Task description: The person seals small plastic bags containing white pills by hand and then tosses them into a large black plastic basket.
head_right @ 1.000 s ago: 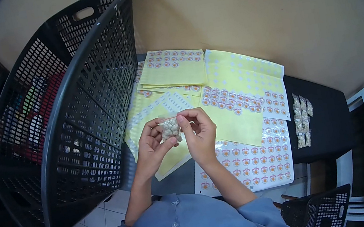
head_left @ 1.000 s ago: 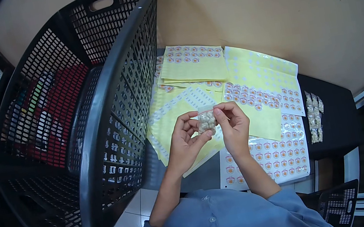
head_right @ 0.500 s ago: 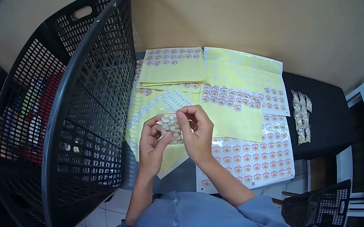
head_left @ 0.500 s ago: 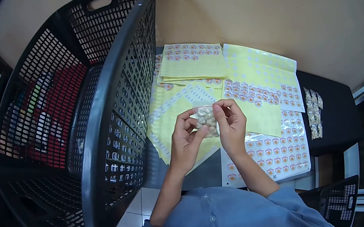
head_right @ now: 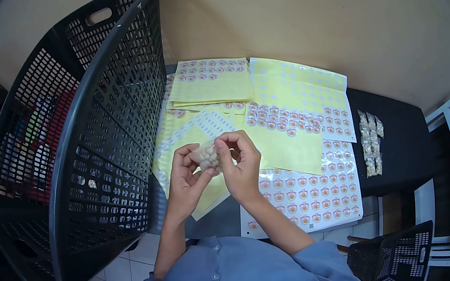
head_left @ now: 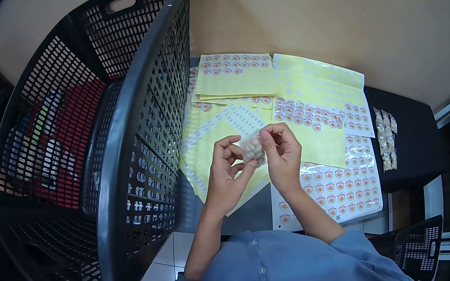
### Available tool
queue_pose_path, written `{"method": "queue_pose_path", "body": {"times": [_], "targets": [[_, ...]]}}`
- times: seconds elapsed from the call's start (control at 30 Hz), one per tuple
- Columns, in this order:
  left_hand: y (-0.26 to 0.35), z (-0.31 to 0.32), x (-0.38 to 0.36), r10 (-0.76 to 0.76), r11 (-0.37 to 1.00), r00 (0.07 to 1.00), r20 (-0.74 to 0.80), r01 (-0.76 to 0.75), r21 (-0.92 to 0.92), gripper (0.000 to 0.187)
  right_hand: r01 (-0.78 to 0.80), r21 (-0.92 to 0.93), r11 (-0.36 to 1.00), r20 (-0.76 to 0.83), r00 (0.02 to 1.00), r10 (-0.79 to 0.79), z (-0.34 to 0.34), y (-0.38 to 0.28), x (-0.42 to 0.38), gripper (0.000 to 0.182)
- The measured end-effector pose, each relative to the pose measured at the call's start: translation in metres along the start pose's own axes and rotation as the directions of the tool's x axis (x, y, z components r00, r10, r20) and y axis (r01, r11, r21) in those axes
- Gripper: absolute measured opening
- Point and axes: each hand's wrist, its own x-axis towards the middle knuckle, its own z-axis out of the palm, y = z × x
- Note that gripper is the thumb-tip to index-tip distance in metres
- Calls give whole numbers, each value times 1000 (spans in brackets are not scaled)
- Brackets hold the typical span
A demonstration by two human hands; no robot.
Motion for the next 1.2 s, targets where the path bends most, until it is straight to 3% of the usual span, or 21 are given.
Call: {"method": "queue_pose_path", "body": {"times": [0.23, 0.3, 0.43, 0.5, 0.53, 0.73, 0.8, 0.87, 1.03, 1.13, 1.2], "targets": [[13, -4, -3, -12, 984, 997, 82, -3, 175, 48, -8, 2, 1000, -4, 1000, 8, -5, 2, -2, 9], [12, -7, -4, -79, 988, 993, 93, 66, 137, 47, -38, -16, 999, -17, 999, 38, -6, -2, -1, 10], [8, -8, -4, -40, 999, 993, 107, 36, 38, 48, -84, 28, 996, -63, 994, 86, -8, -4, 0, 10], [6, -10, -2, -93, 980, 990, 105, 109, -165, 45, -80, 5, 997, -55, 995, 80, -9, -4, 0, 9], [8, -6, -3, -42, 999, 996, 76, 44, -24, 46, -80, 5, 997, -56, 995, 80, -7, -5, -1, 9], [9, -3, -1, -71, 995, 996, 50, 67, 77, 45, 145, -95, 985, -63, 986, -151, -2, -2, -2, 8], [9, -5, 0, -63, 998, 997, 49, 62, 20, 46, 314, -212, 926, 30, 949, -314, -2, -5, -3, 7], [9, -6, 0, -53, 998, 998, 47, 55, -36, 47, 300, -178, 937, 37, 954, -299, 1, -7, -3, 7], [13, -5, -2, -50, 993, 996, 68, 42, 113, 50, 186, -119, 975, -1, 982, -188, 1, -4, 0, 7], [17, -7, 1, -98, 995, 994, 52, 97, 28, 46, 168, -83, 982, 2, 986, -168, 4, -5, -1, 8], [10, -13, 1, -67, 995, 994, 87, 60, 84, 46, 156, -70, 985, 9, 988, -156, 6, -2, -3, 9]]}}
